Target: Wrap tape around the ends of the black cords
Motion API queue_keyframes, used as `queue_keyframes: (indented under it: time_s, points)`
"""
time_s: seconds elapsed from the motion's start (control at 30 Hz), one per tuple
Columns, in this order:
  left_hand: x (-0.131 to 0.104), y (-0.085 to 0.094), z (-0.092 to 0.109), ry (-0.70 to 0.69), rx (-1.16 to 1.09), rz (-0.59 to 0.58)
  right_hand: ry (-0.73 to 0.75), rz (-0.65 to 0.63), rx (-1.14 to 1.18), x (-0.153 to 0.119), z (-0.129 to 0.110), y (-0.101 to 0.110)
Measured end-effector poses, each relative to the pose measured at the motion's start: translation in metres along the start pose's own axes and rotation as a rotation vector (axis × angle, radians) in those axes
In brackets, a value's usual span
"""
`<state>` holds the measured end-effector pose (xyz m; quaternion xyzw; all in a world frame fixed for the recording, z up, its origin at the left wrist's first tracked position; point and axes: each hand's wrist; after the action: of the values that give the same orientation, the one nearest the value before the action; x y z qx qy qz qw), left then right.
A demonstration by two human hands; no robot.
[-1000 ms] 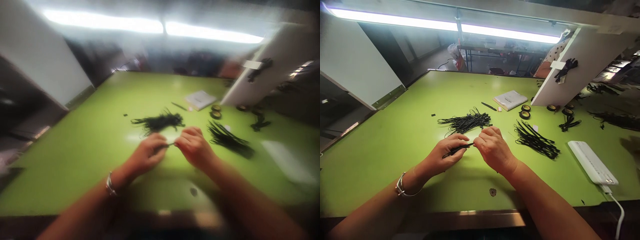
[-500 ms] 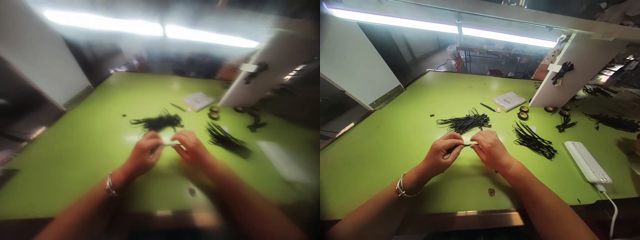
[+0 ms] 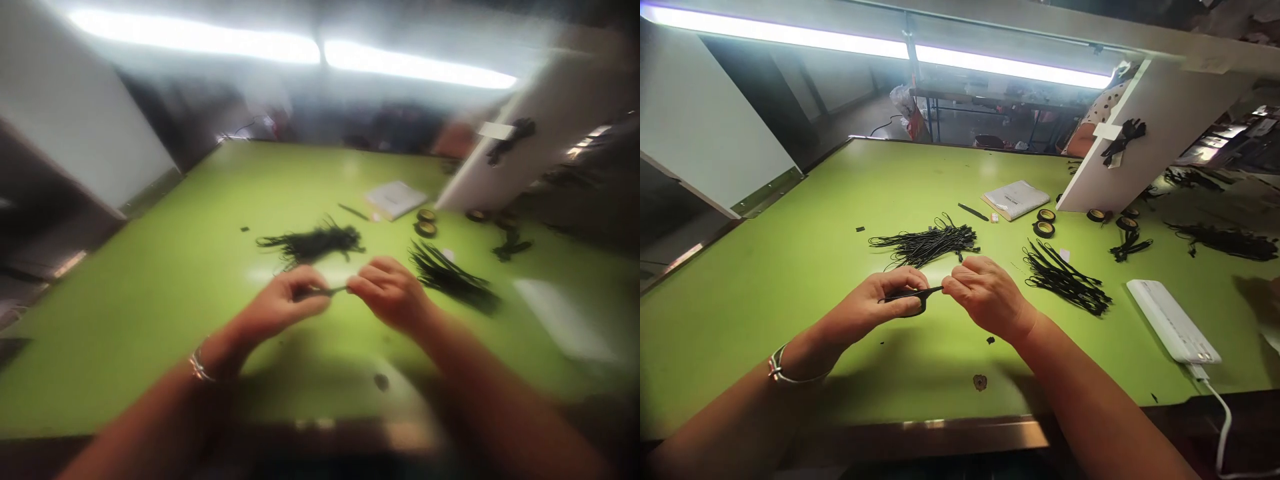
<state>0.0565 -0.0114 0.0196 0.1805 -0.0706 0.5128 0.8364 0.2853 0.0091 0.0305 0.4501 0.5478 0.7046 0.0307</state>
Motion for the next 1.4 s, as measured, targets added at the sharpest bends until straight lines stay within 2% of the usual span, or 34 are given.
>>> queue_keyframes:
  time_s: [0.07,0.1,0.2,0.3,0.37,0.47,0.57,0.67,0.77,0.87,0.97,1.07,1.17,1.3,1.4]
  points:
    - [0.000,0.001,0.002,0.047,-0.114,-0.020,0.015,0.041,-0.033,-0.003,0.001,0.000]
    - [0.000,0.000,0.003,0.038,-0.097,-0.015,0.017,0.051,-0.036,-0.004,0.001,-0.002]
    - [0.001,-0.004,0.002,-0.118,0.223,0.072,-0.021,0.025,0.007,-0.004,0.001,-0.008]
    - [0.000,-0.009,-0.003,-0.296,0.494,0.138,-0.128,-0.056,0.155,-0.003,0.000,-0.016]
    - [-0.001,-0.011,-0.007,-0.382,0.579,0.126,-0.183,-0.156,0.246,-0.004,-0.001,-0.022]
    - [-0.004,-0.012,-0.012,-0.453,0.658,0.068,-0.225,-0.304,0.239,-0.006,-0.004,-0.027]
    - [-0.003,-0.011,-0.012,-0.451,0.607,0.055,-0.240,-0.293,0.238,-0.007,-0.006,-0.026]
    - [-0.001,-0.007,-0.006,-0.375,0.450,0.018,-0.215,-0.164,0.239,-0.003,-0.003,-0.017]
    - [0.002,-0.003,0.000,-0.268,0.326,-0.032,-0.138,-0.037,0.098,-0.002,0.003,-0.008]
    - [0.003,-0.003,0.005,-0.143,0.241,0.037,-0.064,0.037,-0.001,-0.005,0.006,-0.006]
    - [0.002,-0.005,0.006,-0.030,0.255,0.116,-0.030,0.063,-0.011,-0.007,0.004,-0.010]
    - [0.001,-0.009,0.000,-0.097,0.345,0.169,-0.107,0.011,0.029,-0.007,-0.003,-0.015]
    - [-0.002,-0.012,-0.009,-0.244,0.443,0.196,-0.224,-0.117,0.227,-0.004,-0.009,-0.019]
    - [-0.005,-0.015,-0.015,-0.364,0.566,0.116,-0.303,-0.339,0.388,-0.003,-0.014,-0.022]
    - [-0.003,-0.014,-0.012,-0.378,0.499,0.094,-0.338,-0.341,0.438,-0.003,-0.012,-0.021]
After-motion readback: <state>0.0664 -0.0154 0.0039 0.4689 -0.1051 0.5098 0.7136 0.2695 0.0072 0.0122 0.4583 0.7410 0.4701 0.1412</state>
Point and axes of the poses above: each hand's wrist, its own x-axis towards the middle knuckle, its own y-axis out of the back of the hand, z = x × y, and after that the axes turned 13 degrees about -y, right-handed
